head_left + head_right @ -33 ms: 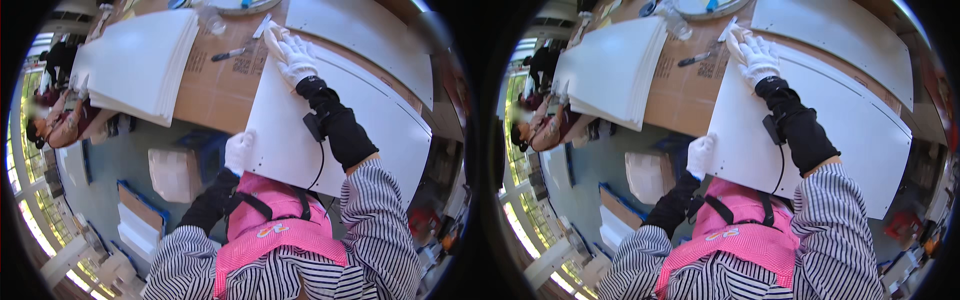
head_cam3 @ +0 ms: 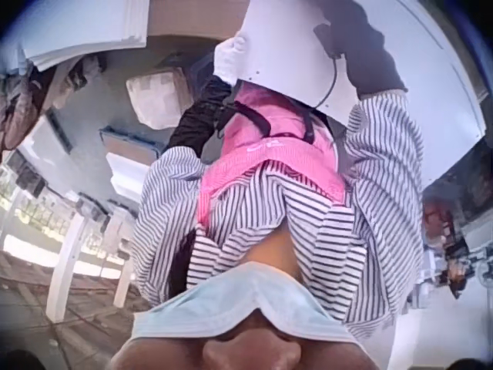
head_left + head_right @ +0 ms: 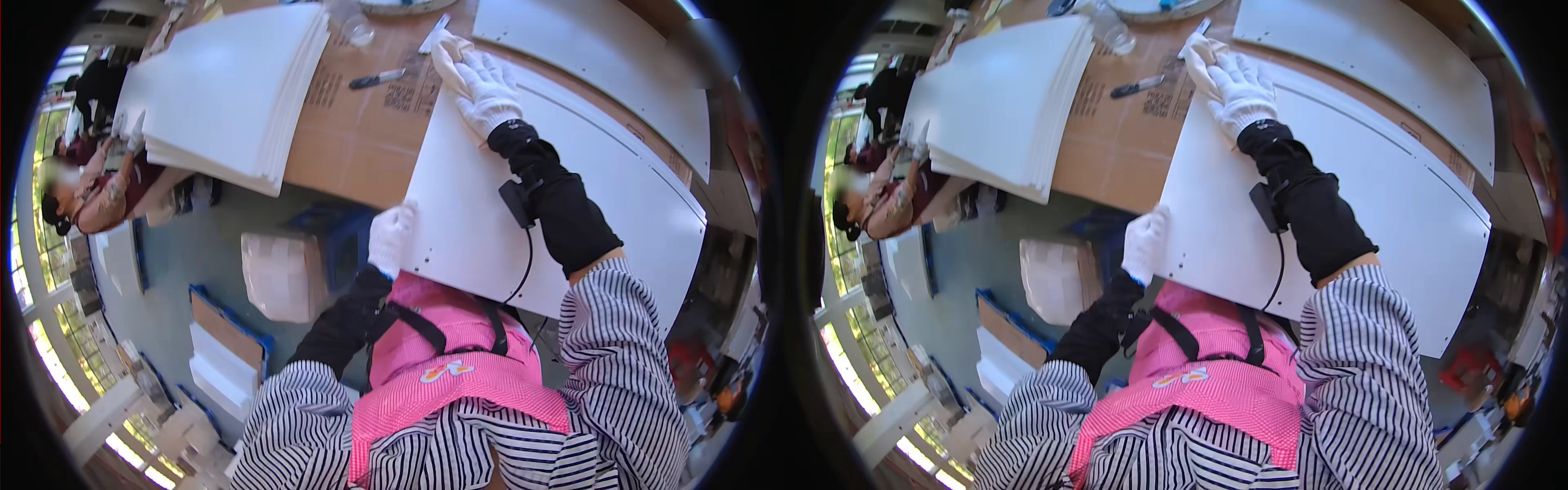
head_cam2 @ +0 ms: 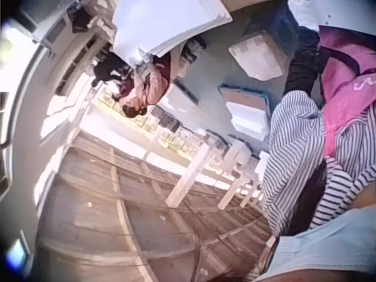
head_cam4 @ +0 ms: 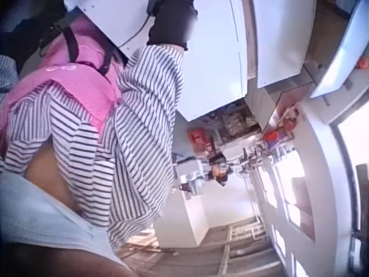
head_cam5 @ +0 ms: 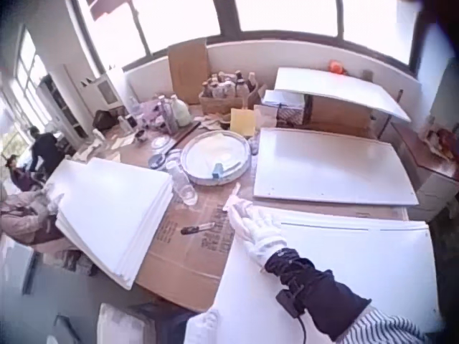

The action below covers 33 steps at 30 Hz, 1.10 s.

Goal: Cleaning and inspecting white furniture panels with a cloth and a sponge in a manufacturing workshop.

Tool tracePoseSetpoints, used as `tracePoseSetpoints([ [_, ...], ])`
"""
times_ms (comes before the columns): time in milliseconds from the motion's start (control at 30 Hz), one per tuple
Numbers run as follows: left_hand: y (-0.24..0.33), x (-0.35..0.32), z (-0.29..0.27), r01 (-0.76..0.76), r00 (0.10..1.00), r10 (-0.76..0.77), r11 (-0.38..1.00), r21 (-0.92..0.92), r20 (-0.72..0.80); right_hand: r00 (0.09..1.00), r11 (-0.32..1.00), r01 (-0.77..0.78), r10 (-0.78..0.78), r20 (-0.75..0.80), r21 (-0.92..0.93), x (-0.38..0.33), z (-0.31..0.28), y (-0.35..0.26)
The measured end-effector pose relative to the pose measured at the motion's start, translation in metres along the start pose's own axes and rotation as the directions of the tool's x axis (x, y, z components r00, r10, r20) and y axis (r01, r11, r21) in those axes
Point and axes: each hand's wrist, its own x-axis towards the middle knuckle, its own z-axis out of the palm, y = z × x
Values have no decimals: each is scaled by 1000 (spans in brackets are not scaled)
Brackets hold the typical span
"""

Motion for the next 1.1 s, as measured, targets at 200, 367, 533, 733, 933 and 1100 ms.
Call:
tracePoseSetpoints([
  [200,9,7,-35,494,779,44,570,-656,625,969,972,198,-213,126,125,-76,-8,-58],
  [367,10,18,-26,287,947,14,420,-861,322,864,843,476,-502,48,250,-154,-29,-110],
  [533,-7,24,-41,597,647,205,462,-656,734,822,762,527,-570,2,376,-210,-74,-94],
  [733,2,19,-44,579,718,13,543,-608,696,991,964,123,-131,18,235,-324,-143,32],
  [933,-6,19,-49,515,775,-15,595,-617,632,254,265,-964,908,-333,-11,-455,-162,188],
  [1100,2,28,-26,476,784,-39,679,-559,620,372,343,-927,785,-496,-152,-431,-104,270],
])
